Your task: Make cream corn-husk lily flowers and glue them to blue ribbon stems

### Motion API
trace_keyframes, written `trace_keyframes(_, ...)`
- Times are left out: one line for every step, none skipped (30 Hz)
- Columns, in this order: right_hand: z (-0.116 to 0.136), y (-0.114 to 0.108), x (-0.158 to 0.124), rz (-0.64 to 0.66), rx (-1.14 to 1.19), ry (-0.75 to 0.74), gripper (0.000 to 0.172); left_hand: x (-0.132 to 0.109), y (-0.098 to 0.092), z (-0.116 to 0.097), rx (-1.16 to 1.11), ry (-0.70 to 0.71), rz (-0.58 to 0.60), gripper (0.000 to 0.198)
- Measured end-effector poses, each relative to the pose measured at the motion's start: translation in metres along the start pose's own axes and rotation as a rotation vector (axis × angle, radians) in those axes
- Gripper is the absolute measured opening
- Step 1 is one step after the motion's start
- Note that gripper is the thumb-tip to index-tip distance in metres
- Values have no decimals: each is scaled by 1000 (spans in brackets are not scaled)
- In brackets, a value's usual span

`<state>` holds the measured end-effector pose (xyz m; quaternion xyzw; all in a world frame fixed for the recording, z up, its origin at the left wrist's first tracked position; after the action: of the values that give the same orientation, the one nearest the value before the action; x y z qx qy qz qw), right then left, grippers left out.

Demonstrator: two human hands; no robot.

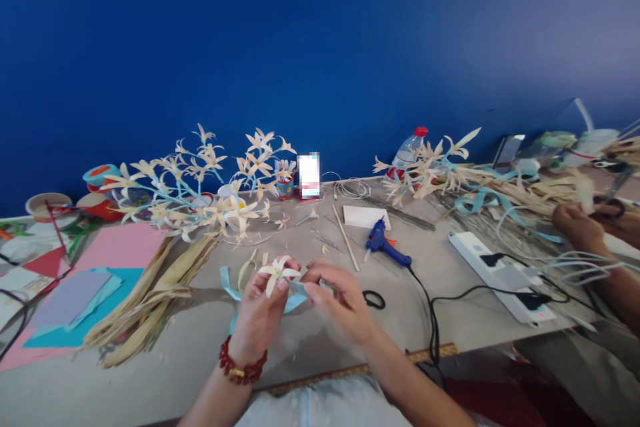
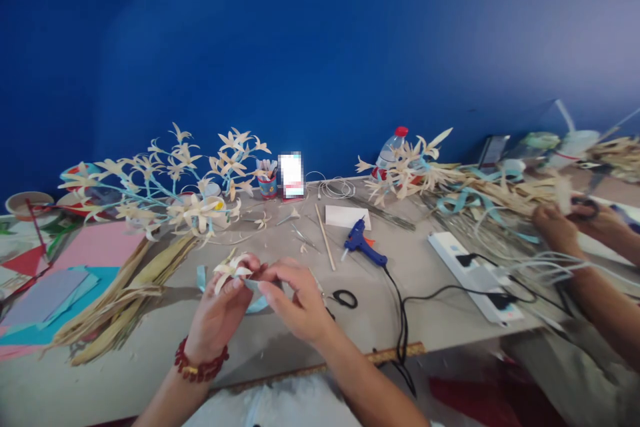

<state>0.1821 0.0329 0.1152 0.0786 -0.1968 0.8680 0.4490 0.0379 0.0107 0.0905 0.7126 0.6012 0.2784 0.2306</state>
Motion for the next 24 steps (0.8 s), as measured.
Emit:
trace_keyframes(-2, 0, -1, 5, 60, 20, 31, 0, 0, 0, 1, -3, 8, 8)
trace_keyframes(-4, 1, -1, 0, 129, 44, 35, 0, -1, -1, 3, -10, 12, 10)
trace_keyframes(-7, 2, -1, -9, 202, 74, 36, 0, -1, -1, 6, -21, 16, 13)
trace_keyframes(-10, 3, -1, -18, 276, 108, 35, 0, -2, -1, 9, -36, 22, 15)
trace_keyframes(-13, 5, -1, -22, 343, 145, 34, 0, -2, -2, 13, -49, 34, 17)
trace_keyframes(-16, 6, 0, -11, 396, 182, 33, 0, -2, -2, 18, -56, 49, 18)
trace_keyframes(-18, 7, 1, 10, 426, 209, 32, 0, -2, -4, 26, -61, 68, 18)
trace_keyframes(-19, 8, 2, 40, 431, 219, 32, 0, -1, -5, 37, -69, 89, 18)
trace_keyframes(-19, 7, 3, 72, 410, 208, 31, 0, -1, -6, 47, -75, 113, 17)
trace_keyframes(-17, 5, 5, 96, 369, 181, 29, 1, 0, -8, 53, -79, 135, 17)
trace_keyframes(-15, 3, 6, 112, 318, 145, 28, 1, 0, -9, 54, -83, 156, 17)
trace_keyframes(-12, 1, 8, 119, 265, 104, 26, 1, 1, -10, 50, -94, 174, 19)
trace_keyframes(-9, -1, 9, 123, 224, 65, 24, 1, 0, -10, 45, -103, 185, 21)
trace_keyframes(-6, -2, 10, 133, 200, 37, 24, 1, 0, -10, 41, -110, 188, 23)
trace_keyframes(-3, -2, 10, 150, 195, 19, 24, 2, -1, -10, 42, -116, 186, 24)
trace_keyframes(-2, -1, 10, 172, 203, 9, 25, 2, -2, -9, 46, -122, 180, 24)
trace_keyframes(-1, 0, 10, 200, 220, 8, 26, 3, -4, -8, 51, -125, 175, 25)
trace_keyframes(-1, 2, 10, 232, 242, 13, 28, 3, -4, -7, 52, -124, 170, 25)
trace_keyframes(-2, 5, 9, 262, 272, 21, 29, 4, -5, -5, 50, -123, 171, 25)
trace_keyframes(-4, 7, 9, 290, 308, 28, 29, 4, -5, -4, 45, -127, 176, 25)
trace_keyframes(-5, 9, 8, 312, 351, 35, 29, 5, -5, -3, 38, -129, 183, 25)
trace_keyframes(-7, 11, 7, 327, 398, 42, 29, 5, -5, -2, 30, -129, 191, 26)
trace_keyframes(-9, 12, 7, 333, 444, 47, 29, 5, -5, -2, 20, -129, 201, 26)
trace_keyframes(-10, 13, 6, 331, 486, 53, 28, 5, -5, -1, 11, -129, 209, 26)
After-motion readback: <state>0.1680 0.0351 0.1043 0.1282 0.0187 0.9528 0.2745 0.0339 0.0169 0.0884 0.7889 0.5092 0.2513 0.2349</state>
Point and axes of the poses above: each hand's wrist, its own x-axis towards the middle knuckle, its own y-axis out of the palm, z = x × y, the point moved 2 cm from there along x, towards the middle knuckle, and after that the axes turned 12 degrees about z, right-handed, at the moved point
